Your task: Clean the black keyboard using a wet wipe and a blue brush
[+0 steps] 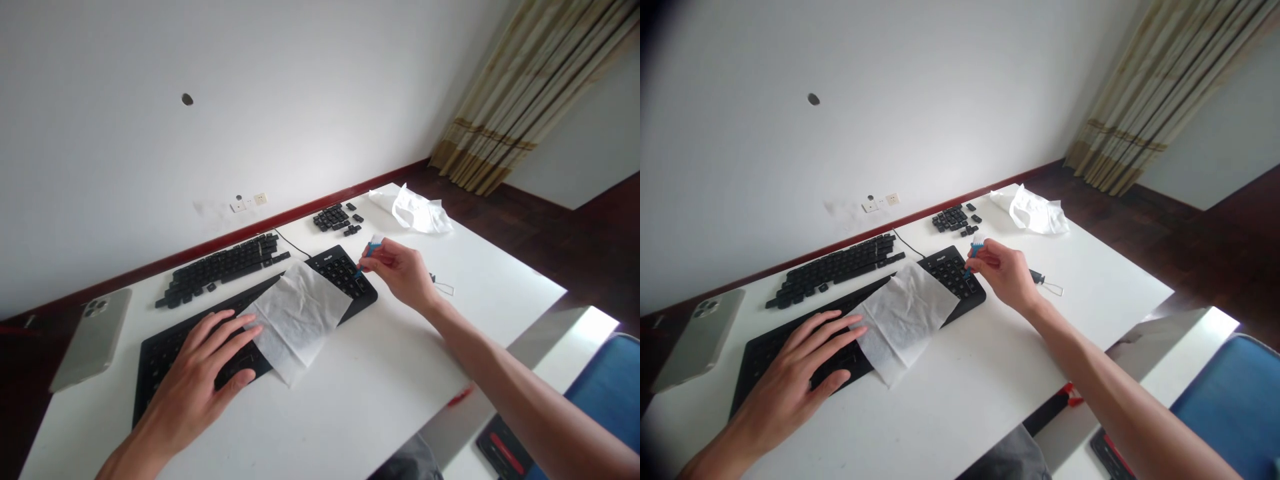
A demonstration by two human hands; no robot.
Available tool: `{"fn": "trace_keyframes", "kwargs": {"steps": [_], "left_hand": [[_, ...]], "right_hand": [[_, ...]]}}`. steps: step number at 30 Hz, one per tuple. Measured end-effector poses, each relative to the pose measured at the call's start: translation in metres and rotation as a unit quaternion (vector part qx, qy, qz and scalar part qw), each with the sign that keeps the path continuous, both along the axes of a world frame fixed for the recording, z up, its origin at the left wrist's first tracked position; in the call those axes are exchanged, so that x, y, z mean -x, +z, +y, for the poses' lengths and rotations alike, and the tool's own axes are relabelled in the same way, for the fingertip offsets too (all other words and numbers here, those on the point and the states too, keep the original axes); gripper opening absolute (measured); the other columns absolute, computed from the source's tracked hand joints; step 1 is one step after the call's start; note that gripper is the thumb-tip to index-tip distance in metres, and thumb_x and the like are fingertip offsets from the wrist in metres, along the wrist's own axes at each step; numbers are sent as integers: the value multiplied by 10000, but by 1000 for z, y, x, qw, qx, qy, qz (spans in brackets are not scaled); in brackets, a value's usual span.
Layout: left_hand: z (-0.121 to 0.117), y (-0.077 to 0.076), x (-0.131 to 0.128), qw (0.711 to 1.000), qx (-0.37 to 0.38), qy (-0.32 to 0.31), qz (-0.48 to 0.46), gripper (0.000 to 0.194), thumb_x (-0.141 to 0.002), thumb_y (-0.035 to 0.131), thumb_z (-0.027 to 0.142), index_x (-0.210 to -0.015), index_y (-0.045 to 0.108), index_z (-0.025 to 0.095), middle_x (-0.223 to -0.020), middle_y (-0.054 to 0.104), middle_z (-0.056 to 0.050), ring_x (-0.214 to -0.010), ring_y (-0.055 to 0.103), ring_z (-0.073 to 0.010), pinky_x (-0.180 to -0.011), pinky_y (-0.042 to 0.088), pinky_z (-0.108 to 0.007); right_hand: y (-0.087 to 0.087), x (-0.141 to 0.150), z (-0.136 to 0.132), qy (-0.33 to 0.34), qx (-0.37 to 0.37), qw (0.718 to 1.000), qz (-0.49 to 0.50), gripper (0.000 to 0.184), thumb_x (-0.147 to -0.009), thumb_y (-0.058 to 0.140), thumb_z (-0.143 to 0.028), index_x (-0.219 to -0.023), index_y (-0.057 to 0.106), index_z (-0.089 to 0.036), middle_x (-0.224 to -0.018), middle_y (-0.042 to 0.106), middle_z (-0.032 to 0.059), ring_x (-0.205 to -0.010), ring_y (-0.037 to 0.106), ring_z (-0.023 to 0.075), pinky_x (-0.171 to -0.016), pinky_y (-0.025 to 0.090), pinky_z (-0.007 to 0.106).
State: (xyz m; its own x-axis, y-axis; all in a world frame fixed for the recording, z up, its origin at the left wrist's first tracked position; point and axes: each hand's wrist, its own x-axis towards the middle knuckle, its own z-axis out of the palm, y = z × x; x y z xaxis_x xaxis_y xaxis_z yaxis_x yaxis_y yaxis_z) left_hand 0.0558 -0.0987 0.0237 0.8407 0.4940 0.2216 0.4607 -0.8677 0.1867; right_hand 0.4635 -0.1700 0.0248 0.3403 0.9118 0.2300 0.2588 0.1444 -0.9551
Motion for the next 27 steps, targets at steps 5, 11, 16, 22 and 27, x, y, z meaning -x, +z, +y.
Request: {"fn": "trace_keyframes", "kwargs": {"steps": [5, 11, 16, 22, 27], "left_hand": [[-1, -2, 0, 999, 38, 10, -32, 596, -976, 606, 588, -1536, 565, 389, -1537, 604, -38, -1425, 508, -360, -1160, 479, -523], [-4, -4, 1, 998, 59, 10, -32, 600, -984, 608, 571, -1556, 534, 403, -1564, 576, -29, -1458, 463, -361, -1182, 448, -534], [-3, -5, 2, 997, 66, 15, -33, 584, -994, 607, 547, -1555, 531, 403, -1586, 552, -15, -1482, 431, -356, -1198, 425, -531], [-3, -5, 2, 998, 63, 12, -29, 587, -985, 626, 538, -1551, 536, 407, -1584, 556, -9, -1476, 444, -355, -1189, 439, -523], [-3, -4, 0, 997, 69, 20, -40, 559, -994, 606, 556, -1529, 563, 400, -1570, 571, -7, -1469, 455, -350, -1190, 439, -513]], "right_hand": [[0, -1, -4, -20, 10, 999, -48, 332, -891, 795, -502, -872, 661, -199, -889, 775, 59, -787, 772, 238, -766, 666, 391], [-4, 1, -3, -34, 13, 996, -86, 359, -899, 780, -522, -835, 617, -209, -883, 778, 69, -774, 774, 251, -746, 673, 409], [-1, 5, -6, -32, 2, 988, -153, 337, -924, 763, -452, -769, 579, -215, -894, 790, 65, -767, 770, 235, -725, 672, 387], [1, 3, -10, -56, -42, 991, -115, 301, -912, 788, -429, -805, 611, -211, -906, 789, 74, -800, 781, 251, -755, 685, 402], [-2, 2, -9, -21, 3, 988, -152, 225, -934, 761, -410, -921, 683, -199, -847, 778, 56, -759, 774, 235, -737, 677, 381]]}}
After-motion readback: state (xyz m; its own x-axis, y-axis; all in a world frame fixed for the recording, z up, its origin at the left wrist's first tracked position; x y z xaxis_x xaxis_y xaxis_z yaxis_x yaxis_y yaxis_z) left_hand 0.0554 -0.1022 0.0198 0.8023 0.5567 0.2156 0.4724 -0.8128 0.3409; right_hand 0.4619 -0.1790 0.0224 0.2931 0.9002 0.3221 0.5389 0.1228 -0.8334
